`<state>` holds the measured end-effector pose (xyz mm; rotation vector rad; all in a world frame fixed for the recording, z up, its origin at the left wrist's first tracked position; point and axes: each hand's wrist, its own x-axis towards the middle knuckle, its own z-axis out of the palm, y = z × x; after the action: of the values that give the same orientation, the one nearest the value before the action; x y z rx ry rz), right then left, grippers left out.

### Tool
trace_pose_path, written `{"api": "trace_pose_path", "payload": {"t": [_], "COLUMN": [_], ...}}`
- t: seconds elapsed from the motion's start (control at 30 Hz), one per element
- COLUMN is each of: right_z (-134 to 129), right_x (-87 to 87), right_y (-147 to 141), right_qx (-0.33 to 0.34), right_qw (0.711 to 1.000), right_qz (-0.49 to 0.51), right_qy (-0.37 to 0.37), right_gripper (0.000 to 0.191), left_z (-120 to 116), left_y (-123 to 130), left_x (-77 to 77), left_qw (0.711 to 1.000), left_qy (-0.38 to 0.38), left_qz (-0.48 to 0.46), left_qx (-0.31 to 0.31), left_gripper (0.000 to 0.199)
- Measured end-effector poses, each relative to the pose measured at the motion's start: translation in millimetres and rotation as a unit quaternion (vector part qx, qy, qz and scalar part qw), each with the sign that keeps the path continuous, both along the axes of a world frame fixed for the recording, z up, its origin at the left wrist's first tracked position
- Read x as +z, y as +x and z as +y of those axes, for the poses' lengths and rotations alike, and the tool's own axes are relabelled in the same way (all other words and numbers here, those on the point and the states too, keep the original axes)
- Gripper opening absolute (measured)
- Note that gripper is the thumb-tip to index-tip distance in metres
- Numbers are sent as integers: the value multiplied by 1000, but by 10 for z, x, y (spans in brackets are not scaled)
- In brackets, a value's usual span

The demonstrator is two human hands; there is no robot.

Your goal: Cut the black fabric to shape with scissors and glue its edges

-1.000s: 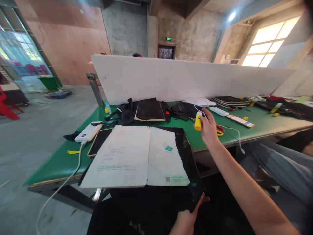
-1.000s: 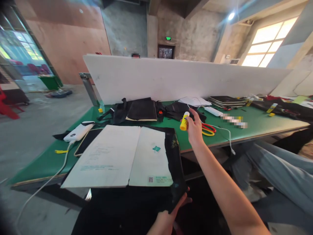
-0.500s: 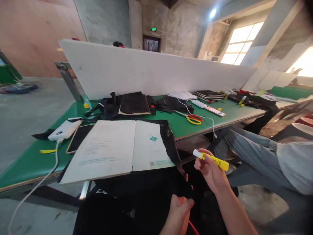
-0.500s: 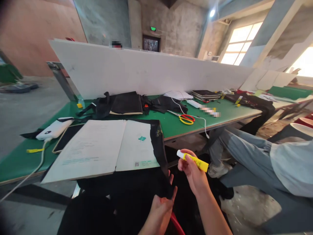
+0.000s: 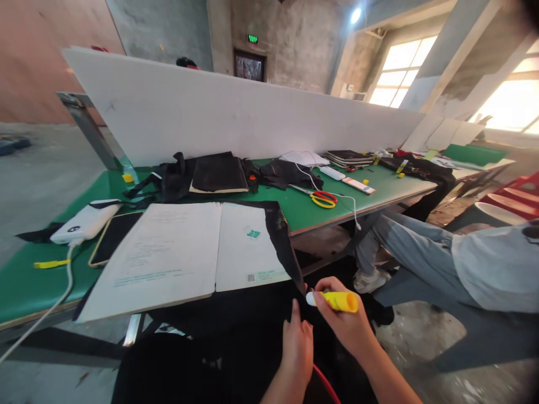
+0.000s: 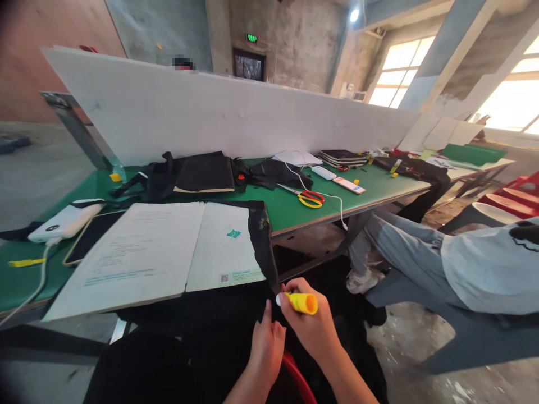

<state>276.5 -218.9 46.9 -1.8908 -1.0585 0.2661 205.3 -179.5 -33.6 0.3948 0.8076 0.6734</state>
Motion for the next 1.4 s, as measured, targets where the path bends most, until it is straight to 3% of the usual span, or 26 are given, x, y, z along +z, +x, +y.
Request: {"api": "trace_pose_path", "payload": {"t": [0.13, 0.3, 0.6, 0.83, 1.1, 1.4], "right_z": [45, 45, -12, -64, -80, -111], "right_x": [-34, -155, -317, -389, -479, -636], "right_y": [-130, -120, -151, -129, -137, -201], "right_qx": [43, 0, 4, 12, 31, 46], "right_qw": [996, 992, 969, 962, 950, 962], "right_qz": [-44, -106, -246, -273, -309, -266], "right_qy": [-60, -69, 21, 18, -29, -30], "right_gripper": [16, 14, 8, 9, 16, 20], "left_z": [-95, -75, -60, -43, -51, 2], "left_y": [-101, -150, -164, -177, -161, -176], "left_x": [-122, -67, -53, -49, -150, -113], "left_qw": [995, 985, 978, 977, 977, 975], "left_qy": [-75, -129, -139, -125, -111, -61], "left_qz": [-69, -117, -158, -173, -179, -204], "left_qx": [-17, 23, 1, -20, -42, -57], "left_gripper": [32, 19, 18, 18, 23, 34]}}
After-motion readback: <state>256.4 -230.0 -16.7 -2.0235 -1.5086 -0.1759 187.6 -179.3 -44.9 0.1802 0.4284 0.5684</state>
